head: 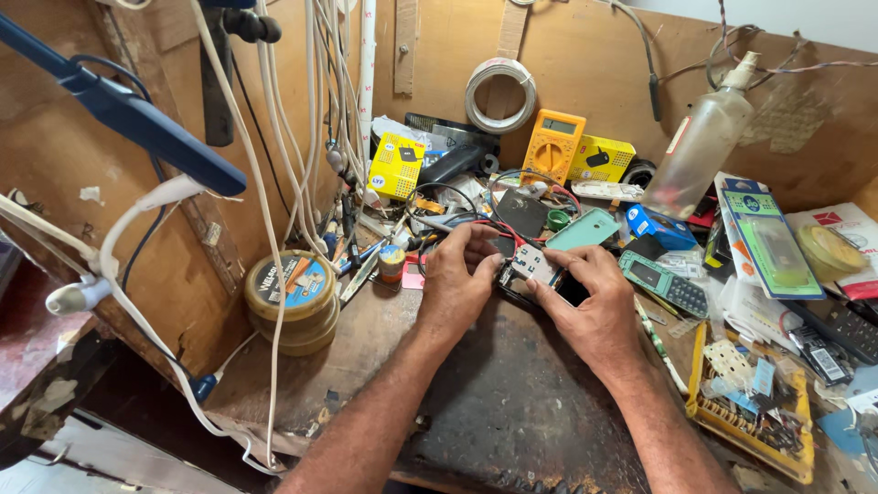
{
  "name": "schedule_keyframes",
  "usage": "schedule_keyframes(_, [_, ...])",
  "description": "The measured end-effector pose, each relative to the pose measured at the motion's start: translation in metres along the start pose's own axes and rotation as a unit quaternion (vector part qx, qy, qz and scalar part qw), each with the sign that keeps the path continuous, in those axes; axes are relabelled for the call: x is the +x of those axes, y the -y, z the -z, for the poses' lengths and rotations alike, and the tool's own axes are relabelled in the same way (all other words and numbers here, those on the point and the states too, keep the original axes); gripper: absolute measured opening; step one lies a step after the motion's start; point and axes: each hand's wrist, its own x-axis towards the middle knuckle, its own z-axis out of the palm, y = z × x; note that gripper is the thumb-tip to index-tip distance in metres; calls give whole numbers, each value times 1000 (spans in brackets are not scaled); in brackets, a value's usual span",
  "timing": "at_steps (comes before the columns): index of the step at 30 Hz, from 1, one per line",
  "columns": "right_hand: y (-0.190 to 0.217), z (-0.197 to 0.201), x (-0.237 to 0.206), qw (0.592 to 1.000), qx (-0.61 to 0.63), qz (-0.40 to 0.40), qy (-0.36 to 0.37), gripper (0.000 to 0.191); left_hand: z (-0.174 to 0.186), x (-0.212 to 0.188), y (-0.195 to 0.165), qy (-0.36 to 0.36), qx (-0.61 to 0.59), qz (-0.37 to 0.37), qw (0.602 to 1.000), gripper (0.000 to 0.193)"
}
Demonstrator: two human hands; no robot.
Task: The person holds a disassembled mobile phone and repeatedly presses and adjusts a small internal component with both hands. The hands rotate the device and reposition the component several times while the phone remains open on a cluttered workbench.
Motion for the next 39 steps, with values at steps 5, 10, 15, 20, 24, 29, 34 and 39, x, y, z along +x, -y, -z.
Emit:
schedule_keyframes(5, [-7,-4,1,1000,-13,2,-11,34,-3,0,7,13,31,1,999,29])
schedule_keyframes(10, [-26,-11,-1,999,-28,-21,-5,33,-12,1,19,52,89,12,995,30])
schedule_keyframes(15, [-35,-13,-4,999,-26,-19,17,32,-18,1,23,51,94,8,994,32])
schedule_keyframes(20, [-19,-3,-7,997,-41,-35,54,38,-9,-7,16,49,87,3,995,32])
schedule_keyframes(24, [-25,-7,-9,996,-52,-36,58,38,-11,-7,22,54,87,12,995,31])
schedule_keyframes(29, [-37,-14,-13,996,-54,-38,66,38,-17,-5,29,52,84,18,995,32])
schedule_keyframes(34, [-27,-6,-12,996,-61,-30,60,38,-12,-7,24,56,84,14,995,31])
schedule_keyframes(39, [-26,-8,-11,993,-69,-59,80,38,-13,-6,26,61,95,22,993,30])
